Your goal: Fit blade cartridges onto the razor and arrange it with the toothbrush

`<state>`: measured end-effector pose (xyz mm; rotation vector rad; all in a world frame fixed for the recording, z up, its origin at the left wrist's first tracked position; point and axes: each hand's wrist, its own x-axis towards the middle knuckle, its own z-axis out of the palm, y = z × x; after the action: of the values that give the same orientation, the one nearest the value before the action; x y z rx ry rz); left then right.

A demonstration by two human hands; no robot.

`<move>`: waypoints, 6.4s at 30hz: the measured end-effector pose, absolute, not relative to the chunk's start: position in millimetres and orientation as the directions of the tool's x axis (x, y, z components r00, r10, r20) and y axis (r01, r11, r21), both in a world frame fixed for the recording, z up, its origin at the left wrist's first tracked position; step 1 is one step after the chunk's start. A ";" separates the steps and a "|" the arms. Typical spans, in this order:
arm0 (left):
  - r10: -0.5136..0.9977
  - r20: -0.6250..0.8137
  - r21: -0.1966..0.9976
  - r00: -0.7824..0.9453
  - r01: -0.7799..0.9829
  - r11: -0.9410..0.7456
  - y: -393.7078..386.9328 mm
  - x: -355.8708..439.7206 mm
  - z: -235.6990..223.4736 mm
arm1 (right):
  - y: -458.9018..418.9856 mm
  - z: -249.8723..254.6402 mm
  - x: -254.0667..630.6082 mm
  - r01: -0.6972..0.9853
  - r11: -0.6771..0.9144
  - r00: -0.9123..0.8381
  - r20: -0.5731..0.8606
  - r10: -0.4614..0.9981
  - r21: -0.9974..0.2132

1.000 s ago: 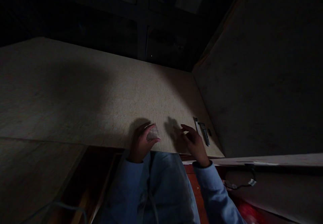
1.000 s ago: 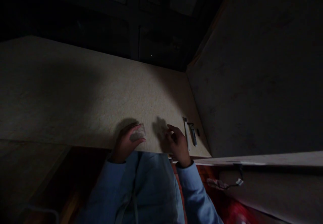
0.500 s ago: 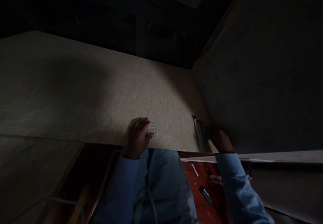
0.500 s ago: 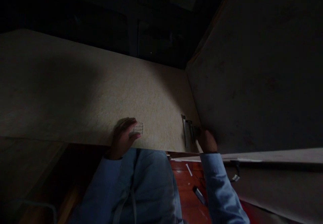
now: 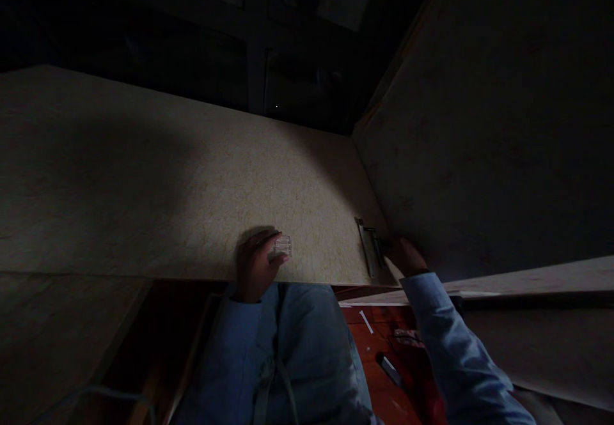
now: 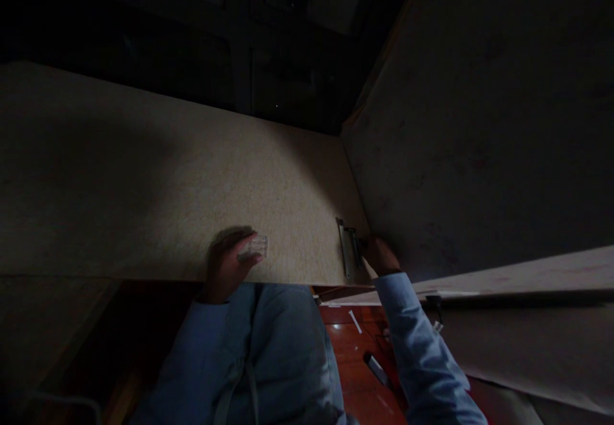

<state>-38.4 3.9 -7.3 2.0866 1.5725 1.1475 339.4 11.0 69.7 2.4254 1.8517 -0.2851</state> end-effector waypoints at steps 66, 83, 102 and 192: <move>0.904 0.400 0.585 0.149 0.718 -0.378 -2.0 -35.7 4.7 | -39.0 23.9 218.0 0.577 0.382 -0.094 0.406 0.909 -0.722; 0.897 0.416 0.562 0.147 0.735 -0.381 1.2 -37.1 -2.7 | -23.3 5.1 330.2 0.738 -0.059 0.377 0.338 0.862 -0.673; 0.900 0.426 0.570 0.089 0.746 -0.343 -3.1 -38.4 -2.7 | -27.5 -6.5 326.3 0.830 -0.023 0.324 0.449 0.833 -0.557; 0.999 -0.010 0.962 -0.053 -0.274 -0.005 -15.1 10.1 68.7 | -48.5 60.7 129.8 -0.026 0.089 0.054 0.087 0.995 -0.996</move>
<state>10.1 -15.1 68.7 0.9743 1.0407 1.3655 129.8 -48.5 60.7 2.4647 2.5547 -2.4018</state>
